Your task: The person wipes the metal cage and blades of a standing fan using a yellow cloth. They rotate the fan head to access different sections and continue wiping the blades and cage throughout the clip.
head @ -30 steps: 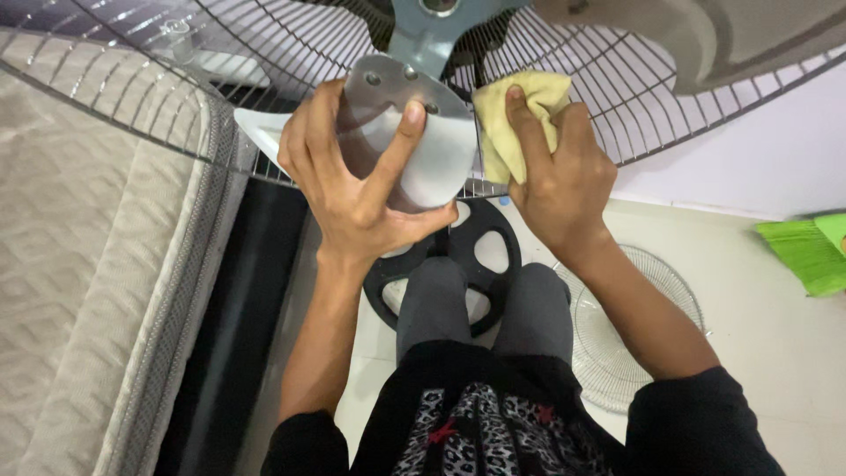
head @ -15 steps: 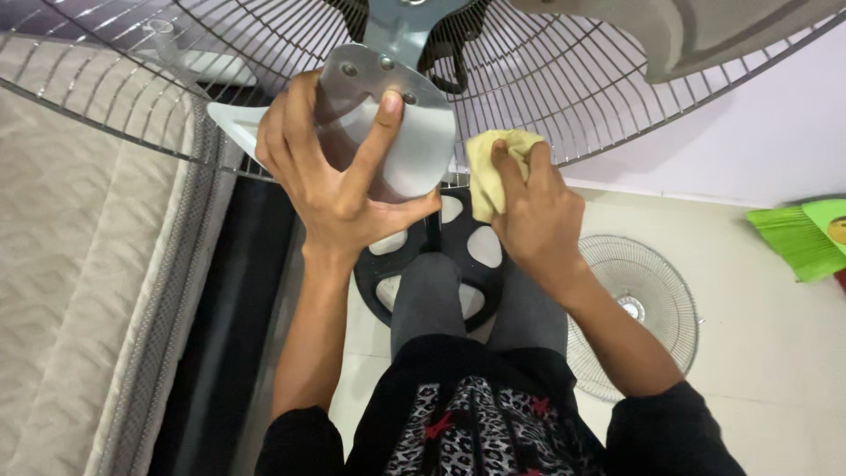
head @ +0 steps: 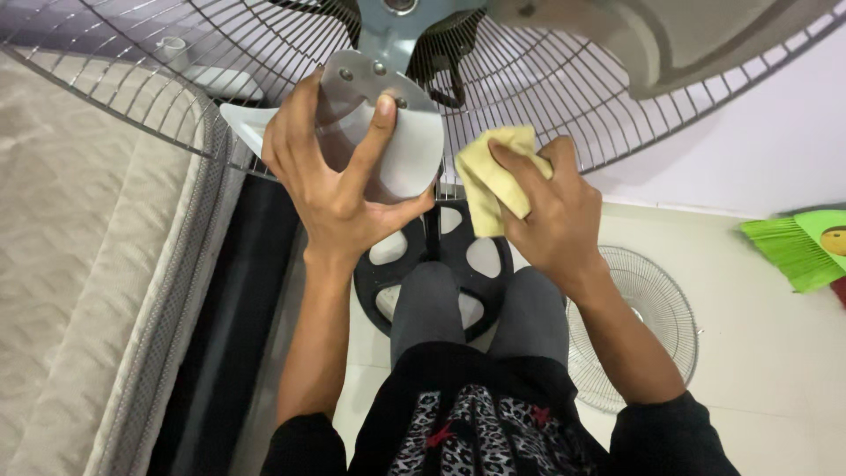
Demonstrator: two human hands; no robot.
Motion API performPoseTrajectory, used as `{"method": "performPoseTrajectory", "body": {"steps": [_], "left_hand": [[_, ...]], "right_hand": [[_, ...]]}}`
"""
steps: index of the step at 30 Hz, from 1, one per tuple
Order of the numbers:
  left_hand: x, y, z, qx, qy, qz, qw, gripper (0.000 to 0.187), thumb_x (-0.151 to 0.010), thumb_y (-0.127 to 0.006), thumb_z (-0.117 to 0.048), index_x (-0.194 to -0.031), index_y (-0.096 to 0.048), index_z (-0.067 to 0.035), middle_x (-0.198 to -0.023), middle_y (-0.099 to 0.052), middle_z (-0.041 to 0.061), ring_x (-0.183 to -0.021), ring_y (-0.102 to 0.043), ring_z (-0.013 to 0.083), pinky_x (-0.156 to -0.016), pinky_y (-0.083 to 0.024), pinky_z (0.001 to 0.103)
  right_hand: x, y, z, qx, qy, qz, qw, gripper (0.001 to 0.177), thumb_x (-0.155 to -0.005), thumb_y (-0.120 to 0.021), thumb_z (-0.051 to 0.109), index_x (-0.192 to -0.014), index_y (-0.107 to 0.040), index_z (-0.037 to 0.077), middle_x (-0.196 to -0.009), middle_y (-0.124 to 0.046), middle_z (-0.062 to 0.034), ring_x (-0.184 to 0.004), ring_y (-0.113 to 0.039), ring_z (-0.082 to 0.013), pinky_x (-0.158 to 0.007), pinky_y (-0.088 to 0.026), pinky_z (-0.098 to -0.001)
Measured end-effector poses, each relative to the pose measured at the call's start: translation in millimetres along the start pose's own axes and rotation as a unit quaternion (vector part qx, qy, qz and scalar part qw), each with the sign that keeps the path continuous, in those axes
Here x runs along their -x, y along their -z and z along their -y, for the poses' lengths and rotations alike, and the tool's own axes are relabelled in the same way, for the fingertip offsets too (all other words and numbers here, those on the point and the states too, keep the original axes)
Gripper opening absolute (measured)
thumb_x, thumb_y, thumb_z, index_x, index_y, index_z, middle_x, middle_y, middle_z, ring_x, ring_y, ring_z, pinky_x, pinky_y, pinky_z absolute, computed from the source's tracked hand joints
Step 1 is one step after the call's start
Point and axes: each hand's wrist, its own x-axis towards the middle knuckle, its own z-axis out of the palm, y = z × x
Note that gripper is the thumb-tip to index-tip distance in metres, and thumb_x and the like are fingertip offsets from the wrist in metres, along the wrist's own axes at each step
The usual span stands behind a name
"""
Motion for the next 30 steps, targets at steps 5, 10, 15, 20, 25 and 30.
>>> {"method": "performPoseTrajectory", "body": {"steps": [5, 10, 15, 20, 25, 30], "left_hand": [[4.0, 3.1, 7.1, 0.003, 0.010, 0.020, 1.000, 0.099, -0.067, -0.099, -0.073, -0.149, -0.062, -0.032, -0.156, -0.042, 0.021, -0.142, -0.044, 0.0358, -0.115, -0.024, 0.049], [3.0, 11.6, 11.6, -0.006, 0.010, 0.042, 0.999, 0.100, -0.067, -0.097, -0.078, -0.149, -0.063, -0.033, -0.157, -0.042, 0.019, -0.143, -0.044, 0.0347, -0.114, -0.021, 0.048], [-4.2, 13.7, 19.7, -0.014, -0.001, 0.045, 0.999, 0.096, -0.068, -0.095, -0.080, -0.147, -0.065, -0.034, -0.155, -0.044, 0.017, -0.142, -0.045, 0.0325, -0.112, -0.021, 0.048], [-9.8, 18.6, 26.6, -0.026, 0.002, 0.061, 0.998, 0.095, -0.064, -0.083, -0.089, -0.140, -0.069, -0.034, -0.149, -0.047, 0.018, -0.136, -0.046, 0.0340, -0.106, -0.024, 0.048], [-9.6, 17.6, 31.5, -0.017, -0.014, 0.050, 0.999, 0.095, -0.068, -0.081, -0.092, -0.143, -0.069, -0.035, -0.153, -0.045, 0.016, -0.140, -0.044, 0.0331, -0.109, -0.023, 0.048], [-9.9, 18.8, 33.2, -0.005, -0.026, 0.048, 0.998, 0.092, -0.067, -0.073, -0.092, -0.139, -0.072, -0.034, -0.150, -0.048, 0.017, -0.137, -0.045, 0.0337, -0.107, -0.021, 0.049]], "right_hand": [[-26.6, -3.8, 10.4, 0.083, 0.108, -0.111, 0.984, 0.064, -0.085, -0.083, 0.009, -0.145, -0.065, 0.016, -0.109, -0.051, -0.0102, -0.088, -0.062, -0.0227, -0.071, -0.055, -0.0302], [-55.3, -25.9, 16.8, 0.114, 0.135, -0.146, 0.973, 0.065, -0.087, -0.079, 0.007, -0.150, -0.065, 0.017, -0.107, -0.046, -0.0087, -0.087, -0.058, -0.0208, -0.068, -0.052, -0.0324], [-53.0, -38.0, 18.0, 0.091, 0.102, -0.123, 0.983, 0.067, -0.082, -0.078, 0.007, -0.147, -0.063, 0.013, -0.106, -0.045, -0.0114, -0.087, -0.059, -0.0221, -0.063, -0.050, -0.0325], [-40.4, -42.1, 13.0, 0.064, 0.074, -0.079, 0.992, 0.075, -0.078, -0.081, 0.009, -0.150, -0.063, 0.011, -0.106, -0.045, -0.0121, -0.086, -0.059, -0.0236, -0.066, -0.051, -0.0357], [-29.1, -56.2, 8.4, 0.057, 0.056, -0.074, 0.994, 0.074, -0.074, -0.079, 0.004, -0.146, -0.065, 0.009, -0.103, -0.046, -0.0121, -0.082, -0.059, -0.0235, -0.064, -0.051, -0.0356], [-15.9, -60.4, 8.0, 0.061, 0.034, -0.076, 0.995, 0.076, -0.073, -0.078, 0.004, -0.147, -0.064, 0.010, -0.105, -0.046, -0.0124, -0.081, -0.060, -0.0251, -0.064, -0.051, -0.0348]]}}
